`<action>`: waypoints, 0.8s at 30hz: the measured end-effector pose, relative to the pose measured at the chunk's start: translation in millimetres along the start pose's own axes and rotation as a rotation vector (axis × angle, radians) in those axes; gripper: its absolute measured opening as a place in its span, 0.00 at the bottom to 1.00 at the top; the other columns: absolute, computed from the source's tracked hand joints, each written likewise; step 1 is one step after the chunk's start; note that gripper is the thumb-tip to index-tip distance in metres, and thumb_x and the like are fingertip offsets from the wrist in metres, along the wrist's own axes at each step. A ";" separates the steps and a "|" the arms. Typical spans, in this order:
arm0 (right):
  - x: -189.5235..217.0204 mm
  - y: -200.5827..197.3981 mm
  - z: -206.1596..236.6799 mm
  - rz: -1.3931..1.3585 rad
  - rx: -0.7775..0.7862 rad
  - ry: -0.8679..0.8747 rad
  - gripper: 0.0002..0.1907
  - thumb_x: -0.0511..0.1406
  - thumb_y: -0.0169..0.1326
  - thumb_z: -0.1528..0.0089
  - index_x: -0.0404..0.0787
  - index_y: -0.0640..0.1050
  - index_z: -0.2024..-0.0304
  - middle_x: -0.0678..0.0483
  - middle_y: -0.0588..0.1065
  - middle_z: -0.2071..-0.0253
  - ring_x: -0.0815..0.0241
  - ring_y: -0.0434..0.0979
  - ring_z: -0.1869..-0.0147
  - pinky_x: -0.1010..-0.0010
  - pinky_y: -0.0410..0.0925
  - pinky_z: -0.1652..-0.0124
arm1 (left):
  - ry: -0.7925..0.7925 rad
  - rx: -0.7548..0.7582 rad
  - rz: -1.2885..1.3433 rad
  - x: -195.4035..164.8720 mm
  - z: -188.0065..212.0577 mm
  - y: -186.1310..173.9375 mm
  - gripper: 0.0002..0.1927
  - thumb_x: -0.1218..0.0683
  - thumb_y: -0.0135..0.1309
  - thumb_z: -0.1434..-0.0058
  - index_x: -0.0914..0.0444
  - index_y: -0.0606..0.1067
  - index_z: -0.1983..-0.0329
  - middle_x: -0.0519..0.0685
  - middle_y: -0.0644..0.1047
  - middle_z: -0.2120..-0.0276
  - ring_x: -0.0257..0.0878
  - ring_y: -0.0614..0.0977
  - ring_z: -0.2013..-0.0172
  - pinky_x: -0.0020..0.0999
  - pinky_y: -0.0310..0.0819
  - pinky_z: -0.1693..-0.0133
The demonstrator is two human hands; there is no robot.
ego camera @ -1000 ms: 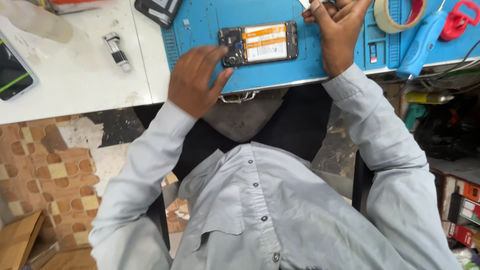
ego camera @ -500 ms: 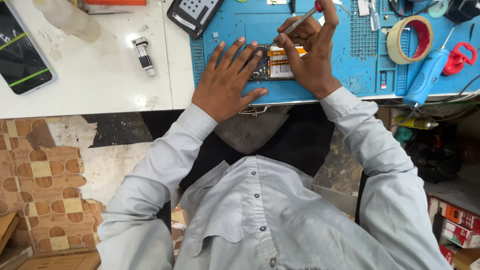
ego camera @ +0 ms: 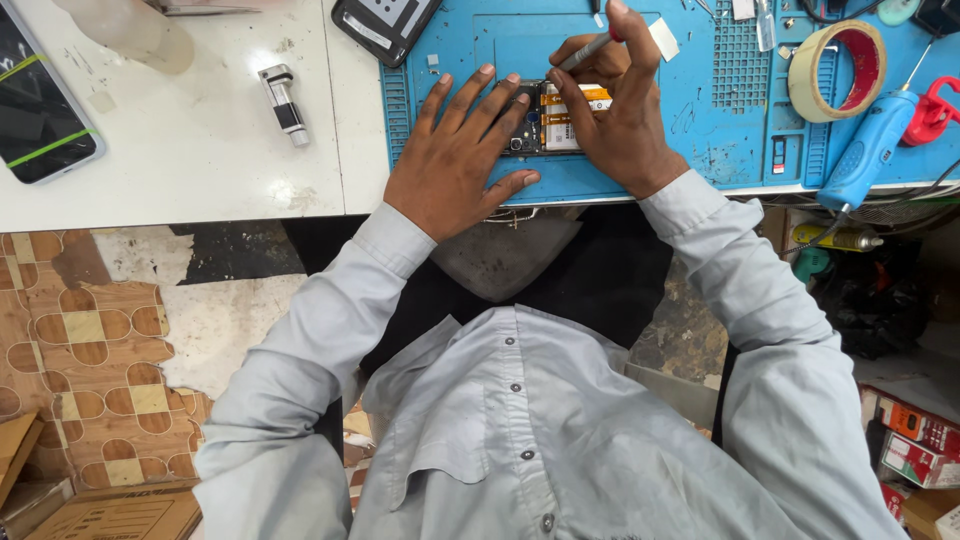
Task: The person uses a screwdriver to remove screws from the back of a disassembled mobile phone placed on a blue work mat. The person repeatedly unscrews and removes screws from multiple locations on the phone chassis, placing them on the mat.
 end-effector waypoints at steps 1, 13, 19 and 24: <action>3.5 -1.8 -2.8 0.005 0.006 -0.014 0.41 0.19 0.54 0.25 0.49 0.43 0.26 0.42 0.74 0.44 0.51 0.84 0.44 0.66 0.82 0.44 | 0.000 -0.002 0.001 0.0 -0.1 0.5 0.40 0.28 0.44 0.28 0.58 0.63 0.25 0.50 0.62 0.27 0.46 0.56 0.26 0.56 0.44 0.26; 30.9 -17.9 -38.1 0.247 0.242 0.025 0.15 0.27 0.61 0.25 0.35 0.64 0.51 0.45 0.77 0.59 0.47 0.81 0.58 0.63 0.73 0.60 | -0.034 -0.006 -0.030 1.4 0.4 0.3 0.34 0.35 0.49 0.27 0.57 0.65 0.25 0.48 0.62 0.27 0.47 0.56 0.26 0.58 0.43 0.27; 29.6 -32.9 -50.7 0.363 0.153 0.014 0.19 0.27 0.64 0.33 0.30 0.65 0.52 0.41 0.78 0.61 0.45 0.84 0.59 0.58 0.73 0.63 | -0.033 -0.018 -0.012 1.4 -2.9 -0.7 0.34 0.35 0.49 0.27 0.57 0.64 0.25 0.48 0.62 0.27 0.47 0.56 0.25 0.57 0.43 0.27; 26.8 -34.6 -52.0 0.102 0.277 -0.010 0.15 0.23 0.56 0.26 0.30 0.62 0.46 0.43 0.78 0.53 0.49 0.84 0.48 0.68 0.78 0.51 | -0.037 0.001 -0.005 1.5 -2.0 -0.6 0.35 0.35 0.49 0.28 0.57 0.64 0.25 0.48 0.62 0.27 0.47 0.55 0.26 0.57 0.43 0.27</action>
Point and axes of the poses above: each hand's wrist, its own z-axis away from the middle knuckle, its own y-axis out of the palm, x = y × z, the point moved 3 cm from there along -z, towards the middle knuckle
